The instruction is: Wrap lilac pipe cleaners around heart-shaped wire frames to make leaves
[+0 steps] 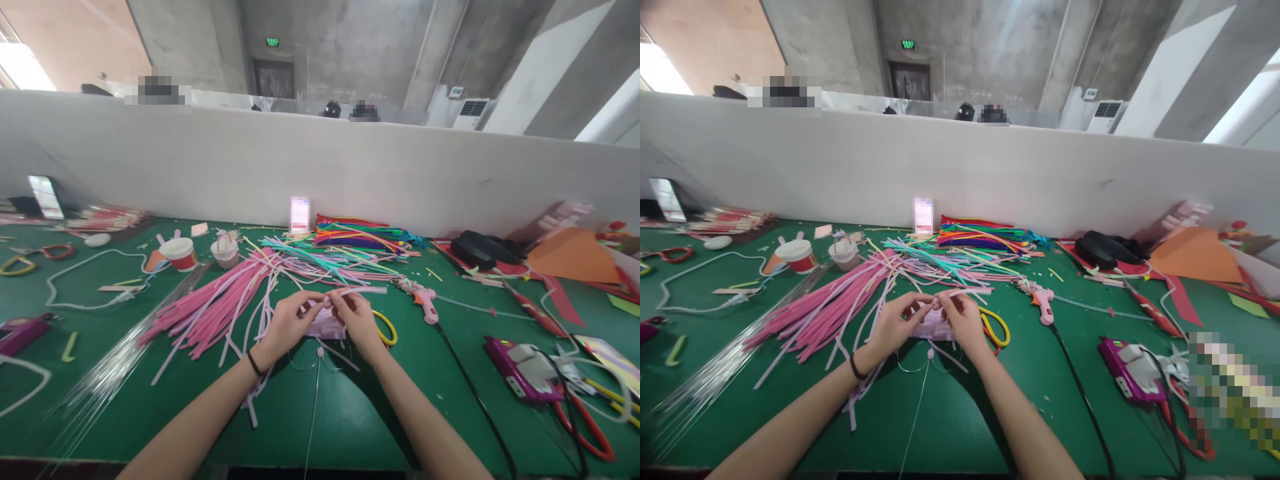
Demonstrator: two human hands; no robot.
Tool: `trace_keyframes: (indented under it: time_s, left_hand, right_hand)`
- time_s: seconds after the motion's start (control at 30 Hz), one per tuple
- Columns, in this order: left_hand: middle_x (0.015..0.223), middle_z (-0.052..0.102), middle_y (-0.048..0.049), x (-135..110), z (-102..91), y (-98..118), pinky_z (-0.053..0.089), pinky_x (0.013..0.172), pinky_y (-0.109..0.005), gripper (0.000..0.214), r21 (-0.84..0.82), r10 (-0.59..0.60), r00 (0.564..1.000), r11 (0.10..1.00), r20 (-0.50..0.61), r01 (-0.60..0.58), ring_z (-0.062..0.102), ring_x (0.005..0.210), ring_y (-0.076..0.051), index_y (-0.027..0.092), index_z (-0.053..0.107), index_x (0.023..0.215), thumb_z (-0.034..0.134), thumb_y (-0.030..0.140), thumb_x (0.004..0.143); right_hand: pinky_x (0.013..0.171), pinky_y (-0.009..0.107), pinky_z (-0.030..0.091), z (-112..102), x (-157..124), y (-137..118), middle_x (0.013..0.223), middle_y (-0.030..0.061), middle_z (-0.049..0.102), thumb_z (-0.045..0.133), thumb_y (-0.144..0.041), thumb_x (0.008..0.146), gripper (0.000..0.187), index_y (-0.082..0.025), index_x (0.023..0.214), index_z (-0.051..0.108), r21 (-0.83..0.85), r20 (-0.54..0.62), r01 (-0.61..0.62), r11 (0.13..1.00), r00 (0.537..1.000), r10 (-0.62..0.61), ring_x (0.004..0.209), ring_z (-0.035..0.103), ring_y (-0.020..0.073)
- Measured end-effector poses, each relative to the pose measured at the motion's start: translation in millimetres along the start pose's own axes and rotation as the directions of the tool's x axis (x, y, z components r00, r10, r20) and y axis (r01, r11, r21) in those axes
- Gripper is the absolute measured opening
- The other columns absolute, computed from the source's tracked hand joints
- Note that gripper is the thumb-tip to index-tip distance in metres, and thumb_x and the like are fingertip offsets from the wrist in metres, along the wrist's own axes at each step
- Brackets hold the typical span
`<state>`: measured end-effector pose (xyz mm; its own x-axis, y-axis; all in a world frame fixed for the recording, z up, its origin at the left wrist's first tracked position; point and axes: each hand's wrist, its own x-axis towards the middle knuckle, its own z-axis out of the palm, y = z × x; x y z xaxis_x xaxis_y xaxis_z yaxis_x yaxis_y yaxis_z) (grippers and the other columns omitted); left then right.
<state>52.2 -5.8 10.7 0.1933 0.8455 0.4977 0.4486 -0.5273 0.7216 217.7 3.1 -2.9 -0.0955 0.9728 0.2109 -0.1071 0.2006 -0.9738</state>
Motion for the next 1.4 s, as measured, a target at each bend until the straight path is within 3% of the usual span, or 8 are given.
trace_keyframes:
  time_s: [0.1,0.23,0.4,0.57,0.77,0.97,1.2,1.4]
  left_hand:
    - [0.087,0.073,-0.0035,0,0.6,-2,0.046,0.059,-0.025,0.021,-0.020,-0.085,0.995,0.996,0.054,0.086,0.062,0.066,-0.016,0.024,0.073,0.093,0.057,0.036,0.084]
    - [0.082,0.074,-0.0031,4,-6.0,-13,0.044,0.057,-0.026,0.024,-0.045,-0.198,0.980,0.979,0.036,0.199,0.061,0.064,-0.018,0.024,0.074,0.090,0.059,0.040,0.080]
    - [0.087,0.073,-0.0031,9,-14.1,-24,0.045,0.062,-0.026,0.026,0.046,-0.211,0.975,0.977,0.066,0.208,0.063,0.073,-0.019,0.023,0.072,0.091,0.055,0.041,0.083]
    - [0.102,0.067,-0.0096,8,-15.3,-42,0.041,0.091,-0.037,0.030,0.400,-0.112,0.991,0.913,0.070,0.075,0.058,0.101,-0.026,0.021,0.068,0.101,0.050,0.040,0.086]
    - [0.081,0.068,-0.0072,7,-12.9,-57,0.043,0.075,-0.035,0.034,0.487,-0.226,0.971,0.859,0.079,0.160,0.059,0.085,-0.026,0.018,0.064,0.104,0.054,0.043,0.082]
    - [0.073,0.068,-0.0041,10,-11.4,-52,0.045,0.065,-0.031,0.031,0.100,-0.354,0.931,0.933,0.089,0.345,0.061,0.070,-0.021,0.017,0.067,0.095,0.063,0.039,0.073]
    - [0.079,0.070,-0.0066,15,-18.2,-43,0.049,0.058,-0.027,0.032,-0.459,-0.570,0.809,0.686,0.145,0.565,0.063,0.068,-0.018,0.014,0.069,0.086,0.067,0.042,0.070]
    - [0.088,0.071,-0.0112,21,-26.5,-53,0.054,0.067,-0.030,0.033,-0.568,-0.570,0.819,0.653,0.067,0.501,0.067,0.077,-0.021,0.012,0.067,0.092,0.062,0.038,0.074]
  right_hand:
    - [0.044,0.020,0.034,-14,3,-4,0.065,-0.0005,0.060,0.061,-0.047,0.079,0.030,-0.017,0.079,0.061,0.008,-0.288,0.045,0.999,0.957,-0.041,0.050,0.047,0.0083]
    - [0.043,0.019,0.032,-53,13,-13,0.063,-0.0033,0.056,0.063,-0.049,0.076,0.032,-0.017,0.075,0.056,0.034,-0.568,0.175,0.984,0.813,-0.125,0.048,0.045,0.0067]
    - [0.039,0.019,0.030,-82,18,-21,0.050,-0.0086,0.043,0.055,-0.057,0.080,0.038,-0.019,0.075,0.050,0.024,-0.680,0.268,0.963,0.710,-0.181,0.043,0.043,0.0071]
    - [0.036,0.018,0.028,-77,17,-20,0.044,-0.0102,0.033,0.051,-0.059,0.082,0.042,-0.020,0.067,0.046,0.043,-0.666,0.254,0.966,0.729,-0.162,0.038,0.036,0.0060]
    - [0.036,0.019,0.029,-68,17,-16,0.042,-0.0106,0.033,0.052,-0.060,0.080,0.043,-0.020,0.068,0.048,0.022,-0.607,0.192,0.981,0.783,-0.140,0.036,0.033,0.0055]
    - [0.037,0.019,0.031,-71,17,-10,0.042,-0.0102,0.035,0.050,-0.060,0.082,0.042,-0.020,0.068,0.048,0.022,-0.575,0.167,0.986,0.809,-0.124,0.036,0.036,0.0059]
    - [0.037,0.019,0.031,-74,18,-7,0.042,-0.0104,0.033,0.047,-0.059,0.083,0.041,-0.021,0.069,0.047,0.011,-0.595,0.143,0.990,0.797,-0.109,0.035,0.036,0.0066]
    - [0.035,0.019,0.029,-81,23,-7,0.044,-0.0094,0.034,0.046,-0.055,0.084,0.040,-0.022,0.062,0.039,0.119,-0.626,0.149,0.982,0.779,-0.042,0.036,0.035,0.0067]
